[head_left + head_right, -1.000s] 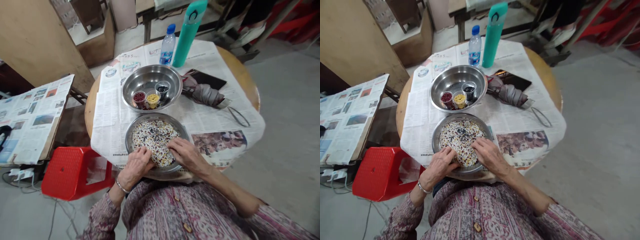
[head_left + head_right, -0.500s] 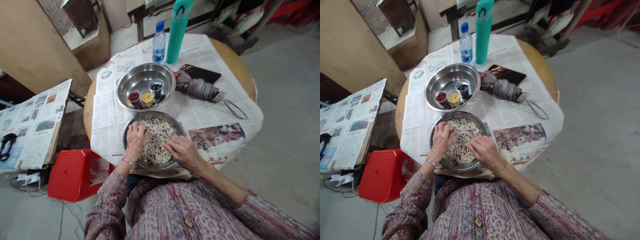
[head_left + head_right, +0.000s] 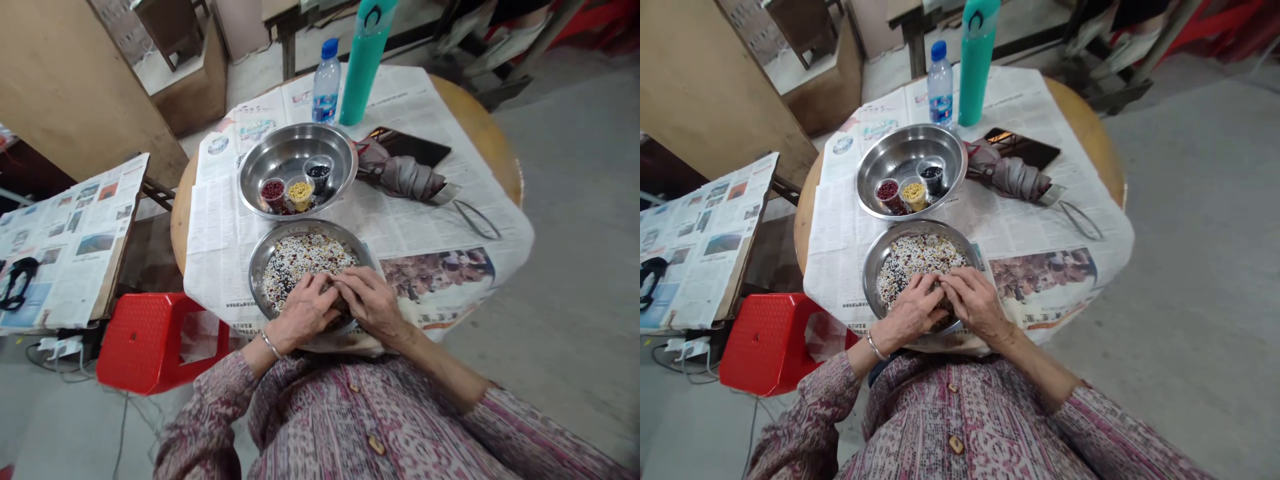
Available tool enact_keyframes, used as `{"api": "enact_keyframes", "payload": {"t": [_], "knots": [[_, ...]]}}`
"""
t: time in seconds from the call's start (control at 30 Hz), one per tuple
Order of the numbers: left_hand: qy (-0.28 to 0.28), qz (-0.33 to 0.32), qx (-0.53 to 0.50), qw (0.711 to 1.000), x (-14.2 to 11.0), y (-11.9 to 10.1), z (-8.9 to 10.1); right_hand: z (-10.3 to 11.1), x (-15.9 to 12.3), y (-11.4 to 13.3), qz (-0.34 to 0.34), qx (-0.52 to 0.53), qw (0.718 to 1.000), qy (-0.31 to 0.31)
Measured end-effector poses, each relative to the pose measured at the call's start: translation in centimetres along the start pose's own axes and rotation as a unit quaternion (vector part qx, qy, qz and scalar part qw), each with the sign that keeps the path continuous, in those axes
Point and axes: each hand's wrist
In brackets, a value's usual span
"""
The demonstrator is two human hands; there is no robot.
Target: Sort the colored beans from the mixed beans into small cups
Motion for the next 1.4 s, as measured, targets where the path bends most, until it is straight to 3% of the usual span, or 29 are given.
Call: {"api": "enact_keyframes", "payload": {"t": [0.17,0.33,0.47,0.6,0.7,0.87,1.03,1.1,1.2,1.3,1.4], "knots": [[-0.003,-0.051,0.127,0.991,2.8,2.7,0.0,0.0,-0.2,-0.3,-0.029,0.005,1.0,0.001],[-0.021,0.077,0.17,0.982,1.8,4.4,1.7,0.1,-0.2,-0.3,-0.046,0.031,0.998,-0.003],[-0.014,0.166,0.154,0.974,-1.5,2.7,2.8,0.1,-0.2,-0.3,-0.057,0.022,0.998,-0.012],[0.029,0.113,0.091,0.989,-3.2,0.4,2.1,0.0,-0.1,-0.3,-0.089,0.018,0.995,-0.027],[0.043,0.043,0.078,0.995,-2.0,-0.1,1.1,-0.1,-0.2,-0.5,-0.081,0.05,0.995,-0.026],[0.004,-0.03,0.125,0.992,2.4,1.1,0.3,-0.2,-0.5,-0.9,-0.112,0.065,0.99,-0.051],[-0.018,-0.044,0.146,0.988,5.0,3.1,0.2,-0.3,-0.6,-0.9,-0.135,0.065,0.986,-0.07],[-0.016,-0.02,0.159,0.987,4.8,3.7,0.6,-0.3,-0.5,-0.8,-0.134,0.066,0.986,-0.068],[-0.025,0.066,0.181,0.981,3.0,3.9,1.5,-0.3,-0.5,-0.8,-0.137,0.071,0.986,-0.064],[-0.028,0.145,0.187,0.971,0.5,3.0,2.3,-0.4,-0.5,-0.9,-0.138,0.073,0.986,-0.063],[-0.009,0.172,0.153,0.973,-1.4,1.4,2.4,-0.4,-0.5,-1.0,-0.13,0.072,0.987,-0.061]]}}
Point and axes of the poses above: each hand's wrist, its own x-axis towards the middle knuckle, its own z-axis out of the back of the hand, y = z × x, and after that the axes turned 13 degrees about -z, right-handed
